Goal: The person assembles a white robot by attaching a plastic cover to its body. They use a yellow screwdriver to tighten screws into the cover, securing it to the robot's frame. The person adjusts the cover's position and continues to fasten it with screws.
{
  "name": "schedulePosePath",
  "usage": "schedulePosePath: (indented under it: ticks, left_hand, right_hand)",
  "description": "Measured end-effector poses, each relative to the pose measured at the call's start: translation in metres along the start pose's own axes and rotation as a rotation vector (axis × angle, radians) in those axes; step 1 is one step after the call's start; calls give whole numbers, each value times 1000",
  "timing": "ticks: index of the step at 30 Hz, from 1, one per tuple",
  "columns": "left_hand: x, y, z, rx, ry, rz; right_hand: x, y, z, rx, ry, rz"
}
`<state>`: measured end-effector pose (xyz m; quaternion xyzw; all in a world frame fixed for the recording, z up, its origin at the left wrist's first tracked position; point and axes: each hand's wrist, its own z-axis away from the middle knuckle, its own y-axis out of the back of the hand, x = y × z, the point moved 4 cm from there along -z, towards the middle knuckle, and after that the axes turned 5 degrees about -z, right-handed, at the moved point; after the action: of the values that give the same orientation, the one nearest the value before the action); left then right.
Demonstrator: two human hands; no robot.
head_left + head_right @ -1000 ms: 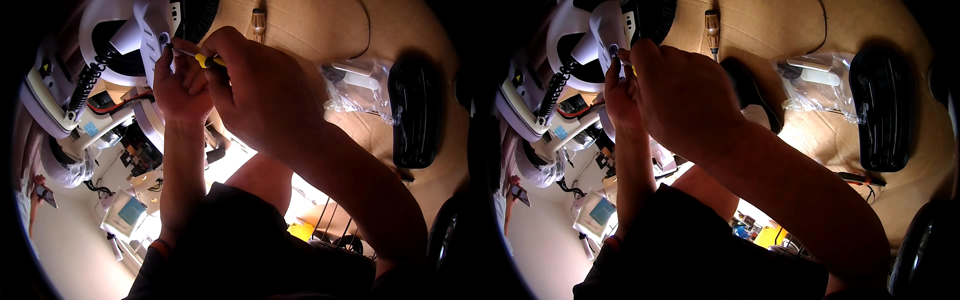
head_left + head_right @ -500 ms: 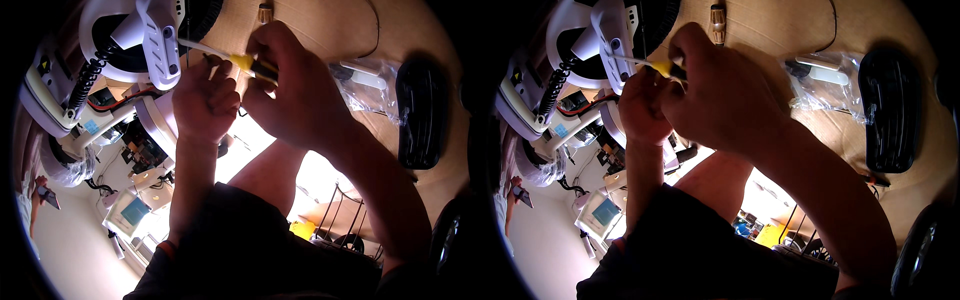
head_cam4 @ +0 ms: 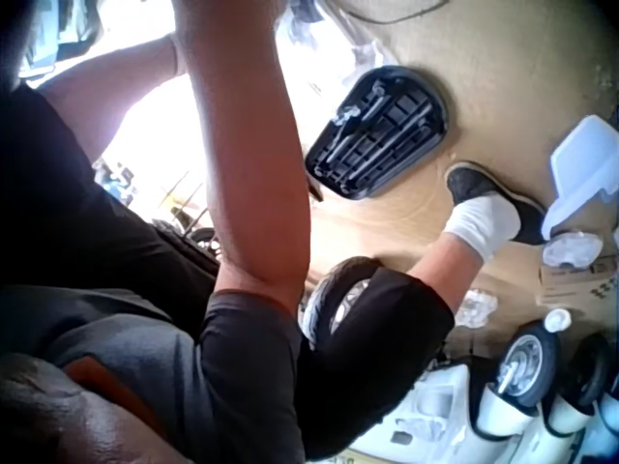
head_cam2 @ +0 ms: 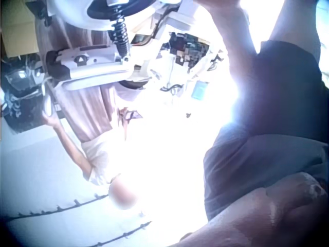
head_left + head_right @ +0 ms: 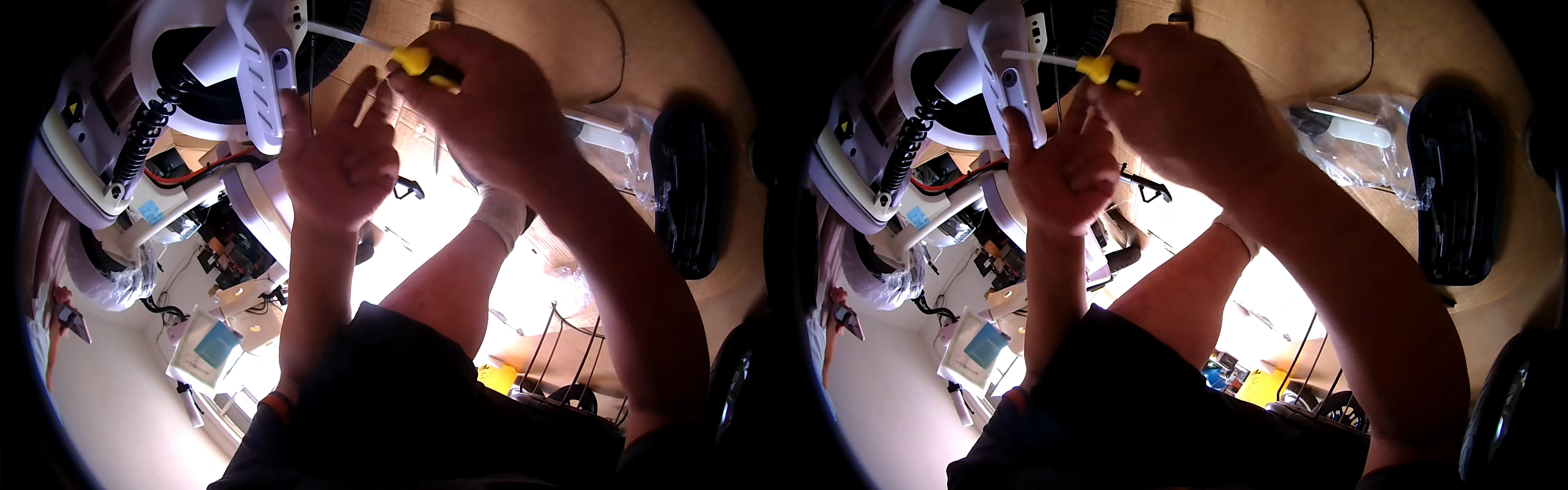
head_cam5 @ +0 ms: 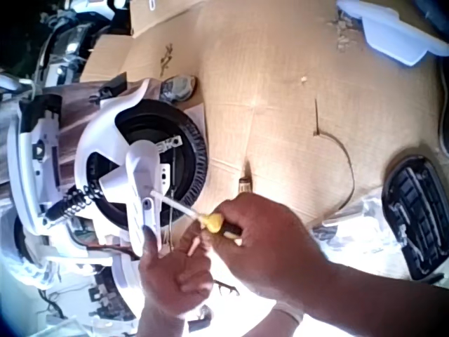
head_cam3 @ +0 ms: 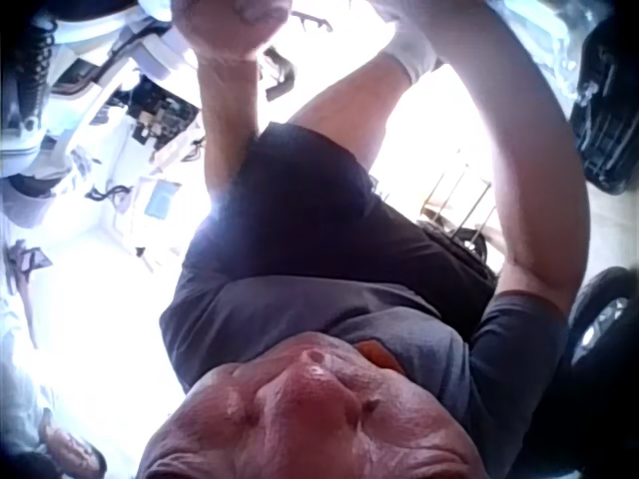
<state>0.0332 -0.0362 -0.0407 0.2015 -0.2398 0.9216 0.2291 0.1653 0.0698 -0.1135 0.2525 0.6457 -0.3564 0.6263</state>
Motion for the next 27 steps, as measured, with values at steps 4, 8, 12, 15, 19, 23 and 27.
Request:
schedulePosePath:
  ticks: [4,8,12,15,19,23,27]
  left_hand:
    - [30,11,-19,-133,-193,290]
    - [35,8,-23,-12,-234,388]
    - [35,9,-21,22,-242,366]
    - [36,17,-24,-12,-297,287]
    - [35,14,-25,22,-297,261]
    - [29,7,-23,114,-298,271]
    - [34,13,-22,10,-288,236]
  right_hand:
    - [11,8,2,60,-97,-41]
    - [17,11,6,16,-128,12]
    - [13,17,5,-122,-218,91]
    - [-10,32,3,-199,-300,-116]
    - [15,22,9,-137,-222,139]
    - [20,23,10,-135,-203,150]
    - [18,24,14,-122,-224,141]
